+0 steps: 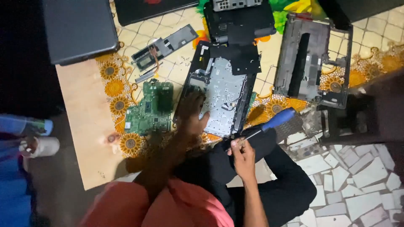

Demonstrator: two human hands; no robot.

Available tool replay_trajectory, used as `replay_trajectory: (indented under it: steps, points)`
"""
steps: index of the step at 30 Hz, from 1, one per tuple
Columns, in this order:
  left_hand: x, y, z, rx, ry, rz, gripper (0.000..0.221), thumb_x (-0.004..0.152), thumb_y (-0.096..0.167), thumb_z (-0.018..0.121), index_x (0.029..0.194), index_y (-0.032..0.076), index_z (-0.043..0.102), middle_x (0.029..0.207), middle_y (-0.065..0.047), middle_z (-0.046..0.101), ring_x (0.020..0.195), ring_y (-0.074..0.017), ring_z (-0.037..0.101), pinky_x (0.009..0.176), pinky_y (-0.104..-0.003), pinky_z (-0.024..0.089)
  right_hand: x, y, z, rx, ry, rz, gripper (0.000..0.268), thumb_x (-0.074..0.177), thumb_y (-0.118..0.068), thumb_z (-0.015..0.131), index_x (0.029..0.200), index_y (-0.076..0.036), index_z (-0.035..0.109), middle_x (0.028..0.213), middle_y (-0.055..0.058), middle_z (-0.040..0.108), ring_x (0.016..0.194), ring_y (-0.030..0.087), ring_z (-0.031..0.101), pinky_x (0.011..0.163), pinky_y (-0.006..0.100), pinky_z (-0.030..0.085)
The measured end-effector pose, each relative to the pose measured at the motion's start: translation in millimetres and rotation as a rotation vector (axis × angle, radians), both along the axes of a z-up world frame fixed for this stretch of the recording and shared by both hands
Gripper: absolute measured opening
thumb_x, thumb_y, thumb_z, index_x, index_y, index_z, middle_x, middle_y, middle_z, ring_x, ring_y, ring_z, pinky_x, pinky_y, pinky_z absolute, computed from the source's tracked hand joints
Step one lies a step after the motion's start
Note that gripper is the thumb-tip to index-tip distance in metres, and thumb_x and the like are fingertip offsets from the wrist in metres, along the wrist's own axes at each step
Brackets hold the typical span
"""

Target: Disassembling a laptop by removing internal screws and components using a screwdriver.

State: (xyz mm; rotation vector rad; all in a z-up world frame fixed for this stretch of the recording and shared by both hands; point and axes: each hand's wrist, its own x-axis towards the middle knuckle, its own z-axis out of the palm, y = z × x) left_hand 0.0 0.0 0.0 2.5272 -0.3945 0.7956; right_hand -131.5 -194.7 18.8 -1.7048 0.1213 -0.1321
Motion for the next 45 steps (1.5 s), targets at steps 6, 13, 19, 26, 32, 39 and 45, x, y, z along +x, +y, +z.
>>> replay_trajectory:
  steps: [6, 13, 19, 26, 32, 39, 45]
  points:
    - [-18.5, 1.2, 33.3, 0.024, -0.030, -0.024, 0.064, 0.071, 0.021, 0.084, 0.129, 0.007, 0.060, 0.135, -0.019, 0.057, 0.119, -0.0386, 0.058, 0.101, -0.045, 0.047, -5.2, 2.7, -25.2, -0.014, 0.007, -0.065, 0.021, 0.101, -0.012, 0.059, 0.082, -0.004, 0.063, 0.062, 0.010, 0.071, 0.060, 0.016, 0.058, 0.063, 0.033, 0.049]
    - [-10.8, 6.9, 20.6, 0.013, 0.092, -0.047, 0.054, 0.081, 0.029, 0.074, 0.125, 0.001, 0.061, 0.132, -0.019, 0.059, 0.124, -0.0378, 0.053, 0.107, -0.048, 0.039, -6.0, 33.3, 1.8, -0.232, -0.042, 0.007, 0.011, 0.087, -0.011, 0.067, 0.085, 0.000, 0.066, 0.071, 0.005, 0.073, 0.056, 0.017, 0.065, 0.059, 0.027, 0.051]
    - [0.7, 19.4, 41.7, -0.029, 0.180, -0.142, 0.052, 0.077, 0.019, 0.075, 0.123, -0.002, 0.061, 0.130, -0.020, 0.055, 0.123, -0.0394, 0.050, 0.107, -0.047, 0.039, -3.4, 18.2, -27.0, 0.163, 0.079, -0.114, 0.009, 0.092, 0.000, 0.064, 0.084, 0.006, 0.063, 0.088, 0.013, 0.065, 0.067, 0.019, 0.066, 0.063, 0.027, 0.054]
    - [103.0, 84.5, 38.9, -0.104, 0.015, -0.091, 0.026, 0.077, 0.001, 0.068, 0.102, 0.004, 0.066, 0.098, -0.014, 0.066, 0.088, -0.0322, 0.061, 0.077, -0.043, 0.051, 7.9, 18.4, -42.5, 0.131, 0.069, -0.117, 0.012, 0.092, 0.001, 0.065, 0.082, 0.008, 0.065, 0.088, 0.011, 0.064, 0.071, 0.021, 0.071, 0.067, 0.028, 0.058]
    - [156.7, 104.0, 12.9, 0.074, 0.397, -0.012, 0.027, 0.084, 0.008, 0.058, 0.109, 0.009, 0.069, 0.105, -0.016, 0.057, 0.094, -0.0355, 0.058, 0.077, -0.047, 0.049, 8.8, 19.2, -29.4, 0.039, 0.098, -0.110, 0.007, 0.091, 0.000, 0.065, 0.086, 0.004, 0.062, 0.083, 0.011, 0.068, 0.069, 0.019, 0.069, 0.067, 0.027, 0.056]
    - [165.6, 93.9, 11.4, 0.058, 0.168, -0.033, 0.016, 0.084, -0.001, 0.056, 0.089, 0.006, 0.070, 0.092, -0.014, 0.060, 0.082, -0.0313, 0.060, 0.067, -0.042, 0.050, 11.8, 22.4, -21.3, -0.013, 0.084, -0.106, 0.007, 0.090, 0.000, 0.065, 0.088, 0.005, 0.062, 0.083, 0.012, 0.070, 0.069, 0.018, 0.069, 0.066, 0.026, 0.055]
    - [176.0, 96.4, 9.8, 0.050, 0.256, 0.061, 0.005, 0.086, 0.014, 0.068, 0.089, 0.010, 0.066, 0.091, -0.012, 0.062, 0.076, -0.0324, 0.064, 0.065, -0.044, 0.052, 13.3, 26.2, -17.5, 0.025, 0.086, -0.108, 0.007, 0.092, -0.001, 0.065, 0.089, 0.005, 0.061, 0.081, 0.011, 0.069, 0.069, 0.018, 0.068, 0.067, 0.026, 0.055]
